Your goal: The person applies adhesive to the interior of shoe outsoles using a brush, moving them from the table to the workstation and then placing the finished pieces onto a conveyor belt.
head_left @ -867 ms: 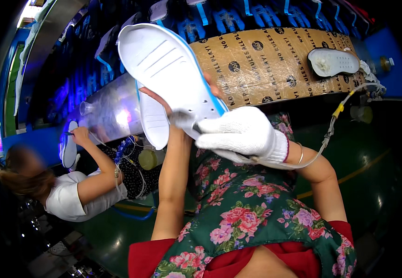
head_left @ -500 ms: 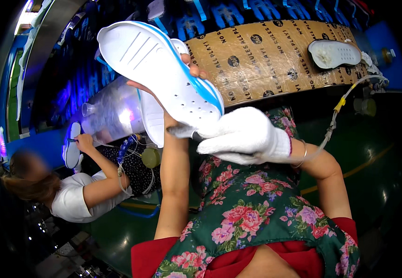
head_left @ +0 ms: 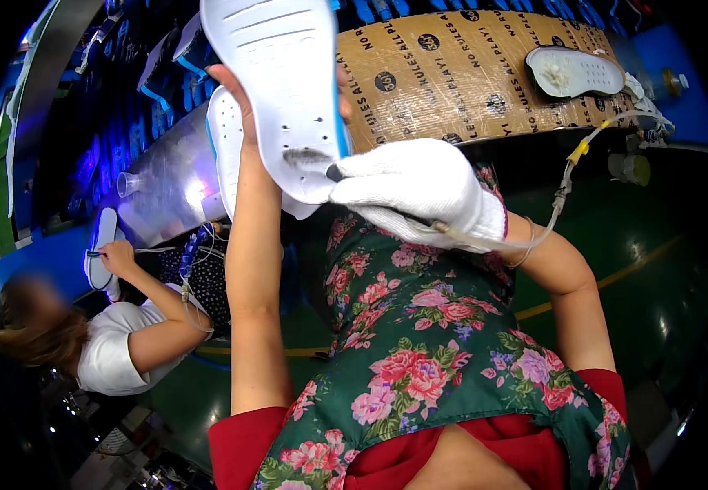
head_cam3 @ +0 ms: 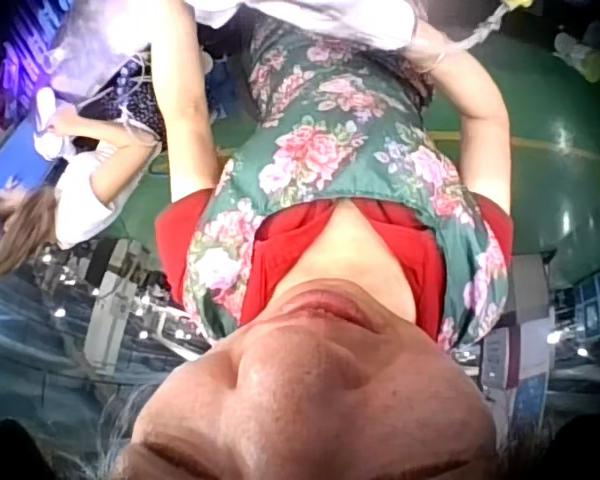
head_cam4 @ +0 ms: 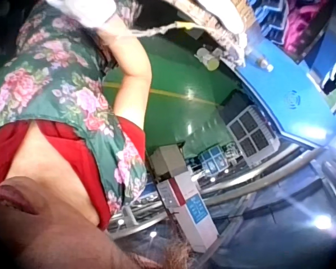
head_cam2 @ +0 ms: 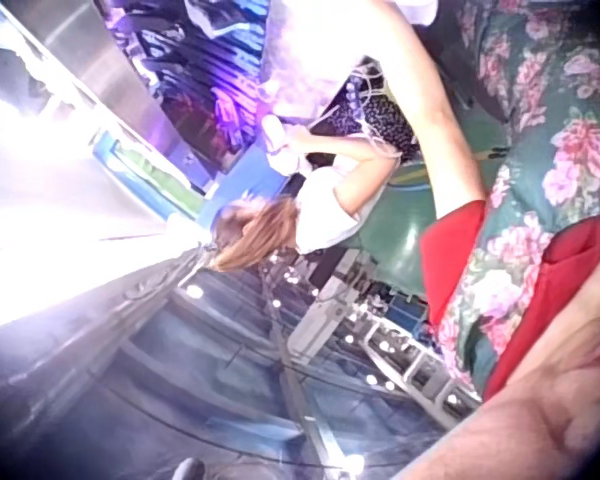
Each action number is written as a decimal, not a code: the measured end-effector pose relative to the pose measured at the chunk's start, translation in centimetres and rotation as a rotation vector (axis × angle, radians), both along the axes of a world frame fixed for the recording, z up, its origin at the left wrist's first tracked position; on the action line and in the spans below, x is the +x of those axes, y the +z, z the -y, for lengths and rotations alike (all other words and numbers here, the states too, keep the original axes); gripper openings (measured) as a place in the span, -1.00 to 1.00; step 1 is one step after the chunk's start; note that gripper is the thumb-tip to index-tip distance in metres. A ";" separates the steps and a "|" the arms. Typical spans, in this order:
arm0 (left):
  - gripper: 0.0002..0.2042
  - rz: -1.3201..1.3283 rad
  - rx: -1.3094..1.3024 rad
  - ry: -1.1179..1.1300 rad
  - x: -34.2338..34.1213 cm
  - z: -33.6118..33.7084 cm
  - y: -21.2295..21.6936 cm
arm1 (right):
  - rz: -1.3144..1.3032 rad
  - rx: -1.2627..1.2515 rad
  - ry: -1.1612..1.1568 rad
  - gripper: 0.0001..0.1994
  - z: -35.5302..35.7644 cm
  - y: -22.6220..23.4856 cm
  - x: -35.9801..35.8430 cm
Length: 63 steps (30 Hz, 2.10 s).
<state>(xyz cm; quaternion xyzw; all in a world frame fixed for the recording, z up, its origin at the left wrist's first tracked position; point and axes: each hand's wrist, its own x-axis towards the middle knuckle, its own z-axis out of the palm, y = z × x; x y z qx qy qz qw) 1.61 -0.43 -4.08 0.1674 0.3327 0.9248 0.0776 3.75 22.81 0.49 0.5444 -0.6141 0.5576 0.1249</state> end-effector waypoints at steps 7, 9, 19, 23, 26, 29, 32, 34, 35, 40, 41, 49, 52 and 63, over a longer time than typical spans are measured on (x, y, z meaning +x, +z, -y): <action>0.10 0.114 0.011 -0.317 -1.9 0.3 0.6 | 0.125 0.109 0.289 -0.81 -0.7 -0.1 0.0; 0.03 0.218 -0.052 -0.284 -1.9 0.5 0.3 | 0.233 0.091 0.333 -0.80 -0.8 0.5 -0.6; -0.12 0.200 -0.548 -0.050 -4.1 -1.1 -0.5 | 0.343 0.262 0.209 -0.79 -1.5 0.0 -2.6; -0.14 0.290 -0.147 0.167 -4.0 -2.4 -0.5 | 1.312 0.066 0.094 -0.85 -3.9 0.1 -2.5; -0.35 0.392 0.054 0.339 -2.7 -3.7 -1.9 | 1.499 -0.267 -0.053 -0.85 -3.8 -2.4 -3.9; -0.47 0.335 0.350 0.535 -1.2 -3.8 -1.8 | 1.499 -0.305 -0.031 -0.85 -2.6 -2.9 -4.6; -0.43 0.088 0.608 0.270 2.8 -3.0 -2.9 | 1.558 -0.346 -0.068 -0.86 -2.0 -3.2 -4.5; -0.26 0.132 0.642 0.129 6.5 -3.1 -3.0 | 1.560 -0.338 -0.050 -0.84 -2.0 -4.3 -4.4; -0.22 0.197 0.651 0.067 8.1 -3.7 -2.9 | 1.576 -0.337 -0.037 -0.84 -2.1 -4.8 -4.3; -0.22 0.423 0.649 -0.132 12.7 -6.4 -3.6 | 1.582 -0.359 0.046 -0.83 -1.7 -4.1 -3.4; -0.26 0.419 0.666 -0.149 12.8 -7.0 -4.1 | 1.544 -0.339 0.052 -0.85 -1.6 -3.6 -3.2; 0.08 0.277 0.919 -0.055 8.8 -11.0 -1.9 | 0.837 -0.049 -0.010 -0.82 -1.0 5.1 -4.0; 0.06 0.303 0.688 0.077 8.1 -11.7 -2.4 | 0.342 -0.044 -0.100 -0.81 -1.5 5.7 -5.0; -0.07 0.383 0.289 0.307 8.9 -13.0 -4.6 | -0.145 0.103 -0.284 -0.73 -0.3 8.3 -5.7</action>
